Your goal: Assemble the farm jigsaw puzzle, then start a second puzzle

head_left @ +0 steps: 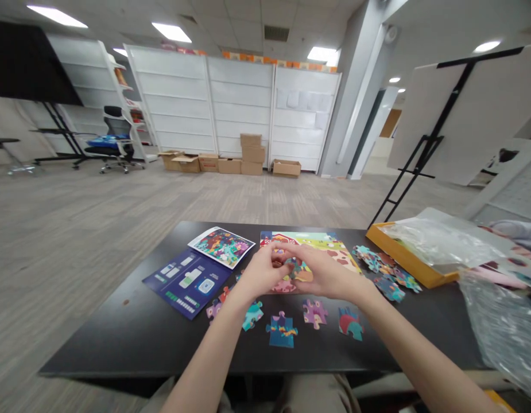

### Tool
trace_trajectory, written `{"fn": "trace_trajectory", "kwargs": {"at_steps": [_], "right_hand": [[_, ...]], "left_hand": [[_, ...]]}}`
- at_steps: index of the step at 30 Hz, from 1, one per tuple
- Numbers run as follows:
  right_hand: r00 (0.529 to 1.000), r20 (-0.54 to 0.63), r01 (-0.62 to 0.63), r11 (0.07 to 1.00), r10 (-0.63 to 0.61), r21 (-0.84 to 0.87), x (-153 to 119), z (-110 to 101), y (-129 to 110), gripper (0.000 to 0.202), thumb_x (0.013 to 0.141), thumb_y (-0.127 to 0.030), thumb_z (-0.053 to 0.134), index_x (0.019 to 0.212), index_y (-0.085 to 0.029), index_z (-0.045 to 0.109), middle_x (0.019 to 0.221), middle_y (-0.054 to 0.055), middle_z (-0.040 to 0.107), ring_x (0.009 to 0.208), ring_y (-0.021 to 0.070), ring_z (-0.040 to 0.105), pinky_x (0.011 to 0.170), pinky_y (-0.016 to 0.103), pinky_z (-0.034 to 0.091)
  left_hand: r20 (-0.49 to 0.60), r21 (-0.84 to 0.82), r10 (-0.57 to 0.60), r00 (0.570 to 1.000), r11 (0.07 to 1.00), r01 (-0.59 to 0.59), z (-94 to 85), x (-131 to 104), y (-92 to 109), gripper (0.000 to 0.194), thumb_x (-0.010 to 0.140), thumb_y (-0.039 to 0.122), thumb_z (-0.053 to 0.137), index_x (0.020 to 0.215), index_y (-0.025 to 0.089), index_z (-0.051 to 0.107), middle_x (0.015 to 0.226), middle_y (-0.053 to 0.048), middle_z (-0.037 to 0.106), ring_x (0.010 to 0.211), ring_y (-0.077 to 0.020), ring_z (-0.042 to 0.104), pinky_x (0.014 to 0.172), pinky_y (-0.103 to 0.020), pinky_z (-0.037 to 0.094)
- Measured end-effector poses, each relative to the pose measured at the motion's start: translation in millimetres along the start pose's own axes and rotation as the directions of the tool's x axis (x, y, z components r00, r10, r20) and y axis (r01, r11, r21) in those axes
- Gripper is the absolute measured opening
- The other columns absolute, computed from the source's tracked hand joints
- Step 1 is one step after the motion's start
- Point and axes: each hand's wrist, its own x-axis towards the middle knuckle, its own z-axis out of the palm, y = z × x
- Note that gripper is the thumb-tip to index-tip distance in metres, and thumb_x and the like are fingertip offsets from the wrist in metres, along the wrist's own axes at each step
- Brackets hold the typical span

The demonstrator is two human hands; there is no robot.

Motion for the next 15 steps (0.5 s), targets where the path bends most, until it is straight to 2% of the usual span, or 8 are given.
{"fn": "trace_trajectory", "kwargs": {"at_steps": [4,7,9,11,13,15], "right_hand": [[0.999,-0.014,0.03,1.0,-0.03,0.008,1.6,17.3,16.8,0.073,0.08,-0.012,0.071,0.148,-0.028,0.047,0.146,0.01,0.057,0.133,0.0282,0.054,0.111,0.047,0.044],[0.992,-0.124,0.027,0.999,-0.023,0.032,-2.5,25.2,30.8,0.068,0.081,-0.016,0.072,0.144,-0.028,0.05,0.146,0.011,0.056,0.136,0.0289,0.051,0.113,0.049,0.042],[0.98,-0.188,-0.045,0.994,0.064,0.101,-5.0,27.8,38.2,0.059,0.084,-0.023,0.073,0.14,-0.027,0.054,0.141,0.012,0.059,0.129,0.0282,0.056,0.108,0.048,0.047],[0.957,-0.198,-0.165,0.957,0.213,0.237,-6.3,30.1,44.3,0.044,0.088,-0.03,0.07,0.13,-0.024,0.06,0.128,0.012,0.066,0.111,0.0247,0.066,0.094,0.043,0.055],[0.93,-0.151,-0.252,0.88,0.336,0.403,-6.3,33.8,50.0,0.035,0.09,-0.035,0.068,0.121,-0.021,0.063,0.11,0.009,0.072,0.093,0.0203,0.07,0.081,0.036,0.058],[0.918,-0.087,-0.286,0.799,0.386,0.529,-5.7,38.3,55.3,0.031,0.088,-0.037,0.069,0.114,-0.02,0.065,0.094,0.005,0.073,0.084,0.0179,0.07,0.075,0.032,0.058]], "left_hand": [[-0.056,0.053,0.007,0.998,0.999,-0.004,-4.3,0.3,-15.6,0.044,0.072,0.012,0.068,0.114,0.017,0.061,0.089,-0.004,0.073,0.084,-0.0206,0.072,0.075,-0.032,0.058],[-0.082,0.05,-0.041,0.996,0.998,0.045,-7.9,-2.6,-15.7,0.049,0.072,0.013,0.069,0.12,0.018,0.059,0.086,-0.002,0.071,0.076,-0.0174,0.071,0.07,-0.029,0.057],[-0.106,0.034,-0.073,0.992,0.996,0.077,-10.1,-5.6,-11.2,0.048,0.074,0.016,0.069,0.121,0.018,0.058,0.084,0.0,0.069,0.071,-0.0155,0.07,0.066,-0.027,0.056],[-0.111,0.029,-0.071,0.991,0.997,0.074,-11.8,-7.9,-6.7,0.042,0.076,0.019,0.068,0.117,0.018,0.061,0.088,-0.002,0.07,0.073,-0.0152,0.07,0.065,-0.025,0.056],[-0.104,0.046,-0.049,0.993,0.997,0.054,-13.0,-8.7,-4.8,0.031,0.078,0.021,0.066,0.109,0.018,0.065,0.092,-0.003,0.071,0.075,-0.0152,0.07,0.065,-0.025,0.056],[-0.104,0.081,-0.041,0.994,0.995,0.05,-14.1,-8.1,-6.1,0.023,0.079,0.022,0.064,0.101,0.018,0.068,0.088,-0.002,0.071,0.073,-0.0149,0.069,0.065,-0.024,0.055]]}}
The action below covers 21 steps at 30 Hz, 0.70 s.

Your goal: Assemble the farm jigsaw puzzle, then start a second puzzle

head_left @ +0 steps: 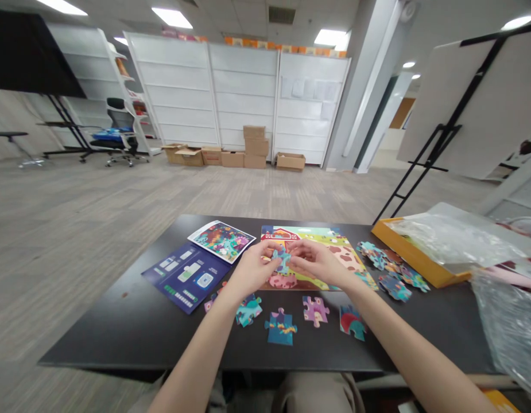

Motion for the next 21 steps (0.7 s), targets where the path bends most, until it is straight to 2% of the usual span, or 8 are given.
{"fn": "trace_trajectory", "kwargs": {"at_steps": [3,7,11,14,18,21], "right_hand": [[0.998,0.036,-0.054,0.994,0.051,0.091,2.8,2.4,7.7,0.028,0.084,-0.037,0.073,0.105,-0.019,0.066,0.083,0.002,0.071,0.075,0.0163,0.069,0.07,0.03,0.057],[0.997,0.045,-0.067,0.995,0.064,0.069,4.0,5.6,13.0,0.021,0.084,-0.035,0.072,0.095,-0.018,0.067,0.081,0.003,0.071,0.073,0.0156,0.068,0.068,0.029,0.055],[0.998,0.045,-0.049,0.999,0.049,0.003,3.0,11.1,14.9,0.017,0.087,-0.033,0.068,0.095,-0.018,0.067,0.083,0.004,0.072,0.076,0.0162,0.069,0.071,0.03,0.056],[0.998,0.06,-0.022,0.996,0.027,-0.088,0.1,14.6,12.7,0.018,0.089,-0.031,0.068,0.1,-0.018,0.068,0.088,0.005,0.074,0.078,0.0169,0.071,0.071,0.03,0.056],[0.987,0.159,0.028,0.974,0.009,-0.226,-3.9,15.5,5.9,0.018,0.091,-0.031,0.068,0.104,-0.019,0.068,0.087,0.004,0.075,0.075,0.0166,0.071,0.07,0.029,0.055],[0.977,0.213,0.069,0.947,-0.001,-0.313,-5.1,15.3,1.5,0.014,0.092,-0.029,0.067,0.101,-0.019,0.068,0.084,0.003,0.075,0.074,0.0165,0.069,0.07,0.029,0.052]], "left_hand": [[0.01,0.05,-0.015,1.0,0.999,0.015,-0.9,2.7,-6.2,0.019,0.082,0.024,0.061,0.098,0.017,0.07,0.077,-0.002,0.071,0.067,-0.0147,0.068,0.061,-0.024,0.052],[0.036,0.1,-0.028,0.999,0.995,0.024,-2.7,6.1,-13.3,0.018,0.081,0.026,0.063,0.093,0.016,0.071,0.075,-0.003,0.075,0.066,-0.0163,0.07,0.062,-0.025,0.053],[0.047,0.196,-0.071,0.996,0.979,0.06,-8.7,6.9,-13.8,0.015,0.077,0.026,0.067,0.088,0.017,0.073,0.084,-0.006,0.078,0.07,-0.0186,0.073,0.062,-0.027,0.056],[0.069,0.285,-0.098,0.993,0.955,0.075,-16.1,5.9,-14.9,0.015,0.076,0.027,0.067,0.087,0.018,0.073,0.08,-0.005,0.078,0.067,-0.0192,0.072,0.059,-0.027,0.055],[0.109,0.395,-0.081,0.991,0.918,0.031,-24.6,2.7,-20.0,0.012,0.075,0.028,0.067,0.083,0.02,0.072,0.076,-0.004,0.077,0.072,-0.0211,0.072,0.066,-0.029,0.054],[0.143,0.516,-0.1,0.985,0.857,0.012,-28.2,-1.7,-21.4,0.013,0.078,0.031,0.066,0.085,0.022,0.072,0.077,-0.003,0.077,0.076,-0.0219,0.072,0.069,-0.029,0.051]]}}
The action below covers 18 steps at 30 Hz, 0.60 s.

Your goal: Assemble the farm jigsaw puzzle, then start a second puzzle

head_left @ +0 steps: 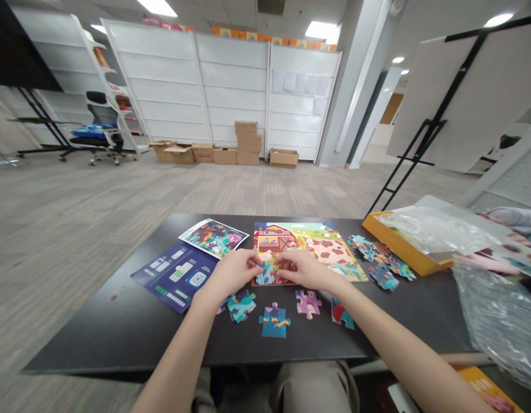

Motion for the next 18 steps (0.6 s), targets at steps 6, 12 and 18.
{"fn": "trace_trajectory", "kwargs": {"at_steps": [6,12,18], "right_hand": [[0.999,0.026,0.026,0.995,-0.024,-0.093,-0.9,-3.3,-3.3,0.018,0.094,-0.035,0.065,0.099,-0.018,0.069,0.08,0.003,0.073,0.07,0.0161,0.065,0.065,0.027,0.048],[1.0,-0.01,0.019,0.989,-0.02,-0.146,-2.7,-11.1,0.3,0.013,0.092,-0.024,0.066,0.102,-0.017,0.07,0.088,0.004,0.073,0.074,0.0157,0.065,0.069,0.027,0.048],[0.999,0.04,0.042,0.967,-0.033,-0.25,-3.9,-14.5,2.9,0.012,0.091,-0.025,0.068,0.1,-0.018,0.071,0.086,0.003,0.071,0.076,0.0162,0.062,0.069,0.027,0.045]], "left_hand": [[-0.006,0.323,0.01,1.0,0.946,-0.008,-4.8,-7.4,-1.9,0.022,0.088,0.038,0.059,0.09,0.023,0.075,0.091,-0.005,0.073,0.083,-0.0217,0.068,0.071,-0.028,0.043],[0.086,0.272,0.078,0.993,0.957,-0.098,-5.0,-7.4,-4.5,0.05,0.067,0.05,0.081,0.108,0.023,0.074,0.108,-0.007,0.066,0.087,-0.0227,0.064,0.072,-0.028,0.046],[0.121,0.235,0.092,0.988,0.965,-0.118,-8.5,-4.0,-6.9,0.041,0.068,0.042,0.078,0.104,0.022,0.075,0.1,-0.006,0.065,0.083,-0.0215,0.064,0.07,-0.028,0.046]]}}
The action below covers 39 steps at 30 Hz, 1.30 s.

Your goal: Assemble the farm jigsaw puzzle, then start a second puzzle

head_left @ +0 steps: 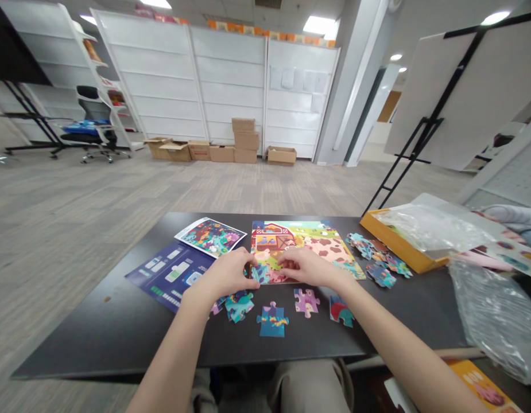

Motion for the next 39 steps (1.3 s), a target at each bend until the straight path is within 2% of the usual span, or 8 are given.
{"fn": "trace_trajectory", "kwargs": {"at_steps": [5,13,23,28,31,33,36,39], "right_hand": [[1.0,0.028,0.004,1.0,-0.003,-0.02,-0.2,-2.4,-4.7,0.008,0.093,-0.025,0.066,0.092,-0.019,0.069,0.088,0.003,0.07,0.08,0.0164,0.061,0.072,0.028,0.045],[0.999,0.038,-0.002,1.0,0.003,-0.031,-0.2,-3.3,-6.9,0.01,0.095,-0.025,0.064,0.089,-0.019,0.068,0.087,0.003,0.069,0.078,0.0163,0.06,0.07,0.027,0.043],[1.0,0.028,0.012,0.998,-0.01,-0.055,0.9,-1.4,-2.6,0.01,0.093,-0.026,0.065,0.099,-0.02,0.072,0.09,0.003,0.073,0.077,0.0164,0.063,0.068,0.026,0.043],[0.999,-0.018,0.043,0.998,-0.044,-0.043,0.2,-5.7,-7.4,0.012,0.094,-0.024,0.063,0.1,-0.02,0.073,0.094,0.005,0.075,0.084,0.0176,0.066,0.076,0.028,0.047],[0.987,-0.145,0.071,0.997,-0.072,-0.012,-1.6,-19.0,-9.1,0.014,0.096,-0.026,0.061,0.1,-0.02,0.073,0.1,0.005,0.076,0.089,0.0177,0.067,0.08,0.029,0.049],[0.961,-0.274,0.029,1.0,-0.028,0.001,-6.1,-36.2,-2.1,0.016,0.096,-0.028,0.059,0.099,-0.021,0.073,0.098,0.005,0.076,0.086,0.0172,0.068,0.078,0.029,0.049],[0.876,-0.453,-0.168,0.985,0.163,0.03,-23.5,-73.0,28.1,0.02,0.093,-0.032,0.059,0.098,-0.019,0.073,0.085,0.005,0.075,0.076,0.0174,0.067,0.073,0.03,0.051],[0.794,-0.507,-0.392,0.92,0.335,-0.005,-53.2,-109.6,74.1,0.019,0.087,-0.032,0.063,0.095,-0.017,0.074,0.085,0.007,0.076,0.076,0.0196,0.068,0.072,0.031,0.052]], "left_hand": [[0.007,-0.013,-0.005,1.0,1.0,0.005,-1.4,-1.9,-5.3,0.041,0.068,0.04,0.076,0.104,0.022,0.074,0.092,-0.004,0.068,0.08,-0.0211,0.064,0.07,-0.028,0.044],[0.039,-0.039,-0.038,0.999,0.998,0.039,-3.3,-2.5,-5.8,0.045,0.068,0.042,0.077,0.108,0.021,0.073,0.088,-0.003,0.068,0.081,-0.0219,0.064,0.069,-0.027,0.044],[0.048,0.005,-0.081,0.996,0.997,0.081,-7.5,-0.1,1.5,0.042,0.065,0.041,0.075,0.103,0.023,0.072,0.086,-0.001,0.068,0.079,-0.0212,0.064,0.067,-0.027,0.043],[0.068,-0.006,-0.078,0.995,0.997,0.079,-8.8,-0.9,0.0,0.044,0.065,0.042,0.074,0.103,0.02,0.071,0.083,-0.002,0.067,0.075,-0.0213,0.063,0.065,-0.028,0.043],[0.053,-0.055,-0.064,0.997,0.996,0.067,-9.3,0.6,-0.7,0.051,0.066,0.047,0.075,0.108,0.02,0.068,0.086,-0.002,0.068,0.075,-0.0207,0.063,0.066,-0.028,0.043],[0.007,-0.068,-0.049,0.999,0.996,0.049,-10.1,2.8,0.8,0.052,0.07,0.05,0.073,0.112,0.02,0.067,0.087,-0.002,0.068,0.076,-0.021,0.063,0.067,-0.028,0.044],[-0.084,-0.028,-0.019,0.996,0.999,0.017,-12.3,7.0,6.4,0.045,0.079,0.051,0.066,0.111,0.019,0.068,0.087,-0.004,0.069,0.077,-0.022,0.063,0.068,-0.03,0.043],[-0.157,0.017,0.008,0.988,1.0,-0.006,-14.9,11.2,13.0,0.038,0.089,0.05,0.056,0.105,0.019,0.069,0.088,-0.005,0.07,0.078,-0.0221,0.062,0.068,-0.03,0.041]]}}
